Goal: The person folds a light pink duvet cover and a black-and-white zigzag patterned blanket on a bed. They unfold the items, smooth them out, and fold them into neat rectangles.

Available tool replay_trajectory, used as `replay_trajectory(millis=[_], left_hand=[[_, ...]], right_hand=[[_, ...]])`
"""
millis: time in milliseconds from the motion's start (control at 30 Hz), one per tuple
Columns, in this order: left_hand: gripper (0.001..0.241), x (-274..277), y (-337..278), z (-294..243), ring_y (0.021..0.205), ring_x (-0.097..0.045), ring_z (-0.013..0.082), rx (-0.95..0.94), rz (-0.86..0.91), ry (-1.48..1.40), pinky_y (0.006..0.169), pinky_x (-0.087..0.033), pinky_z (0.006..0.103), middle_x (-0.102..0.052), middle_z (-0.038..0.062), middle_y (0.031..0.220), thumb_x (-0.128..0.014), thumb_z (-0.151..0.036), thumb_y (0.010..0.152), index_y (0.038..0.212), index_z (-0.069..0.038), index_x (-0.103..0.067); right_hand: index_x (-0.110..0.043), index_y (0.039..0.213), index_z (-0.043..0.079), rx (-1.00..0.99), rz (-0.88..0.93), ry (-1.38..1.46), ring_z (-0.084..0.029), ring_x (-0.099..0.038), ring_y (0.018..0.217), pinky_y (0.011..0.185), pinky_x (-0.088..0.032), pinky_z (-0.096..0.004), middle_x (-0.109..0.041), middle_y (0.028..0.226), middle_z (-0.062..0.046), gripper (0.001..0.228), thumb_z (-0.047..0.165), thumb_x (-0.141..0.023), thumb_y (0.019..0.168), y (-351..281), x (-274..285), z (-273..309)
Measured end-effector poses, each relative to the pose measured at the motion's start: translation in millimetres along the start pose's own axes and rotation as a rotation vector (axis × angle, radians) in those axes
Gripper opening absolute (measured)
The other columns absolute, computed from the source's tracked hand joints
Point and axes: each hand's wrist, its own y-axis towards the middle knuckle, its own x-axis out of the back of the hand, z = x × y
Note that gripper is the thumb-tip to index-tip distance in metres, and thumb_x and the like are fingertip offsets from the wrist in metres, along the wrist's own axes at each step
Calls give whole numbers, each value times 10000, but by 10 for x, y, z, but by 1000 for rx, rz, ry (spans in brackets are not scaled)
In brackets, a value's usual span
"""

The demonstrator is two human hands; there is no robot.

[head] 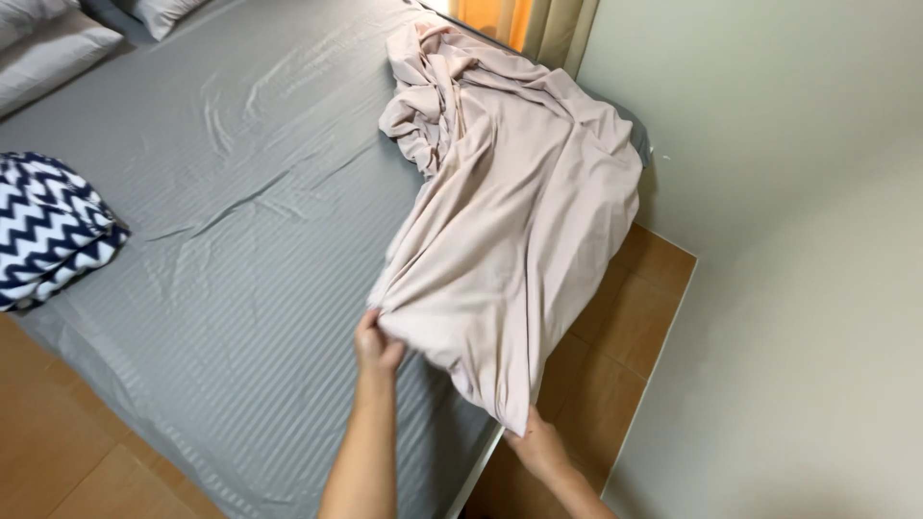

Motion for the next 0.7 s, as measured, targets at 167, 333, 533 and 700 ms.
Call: replay_trajectory(millis=[167,333,533,700], left_hand=[[478,553,-1200,-458,1260,-615,327,-69,-79,123,1126,-434,503,-638,156,1382,-490,-139,899,1346,-4,-591],[416,1333,-1411,-258,1166,-633,361,-10,-381,107,1038,-498,525,-643,204,1302,-498,-152,927,1280,52,-579],[457,518,-1927,-217,1232,-614,351,-52,-216,92,1071,-465,498,-658,184,1343,-522,-269,982,1324,25,-590],[444,313,-2418,-528,1277,-583,319,-271,-161,165,1108,-449,491,-602,144,1409,-485,-311,1041,1414,-71,-517]], right_hand=[[-438,1394,129,40,-175,-53,-428,-729,881,772,-580,-511,-747,898,-235,579,210,-705,887,-202,-256,-206],[-292,1572,267,20,-113,-143,-442,-705,872,799,-546,-540,-728,883,-239,802,129,-643,864,-509,-309,-92],[-674,1230,219,56,-165,-177,-374,-665,1049,889,-548,-479,-688,1108,-143,297,175,-659,937,-851,-426,-232],[-752,1015,121,359,-364,-150,-350,-552,1191,981,-443,-491,-589,1245,-119,214,84,-667,822,-1103,-683,-173]])
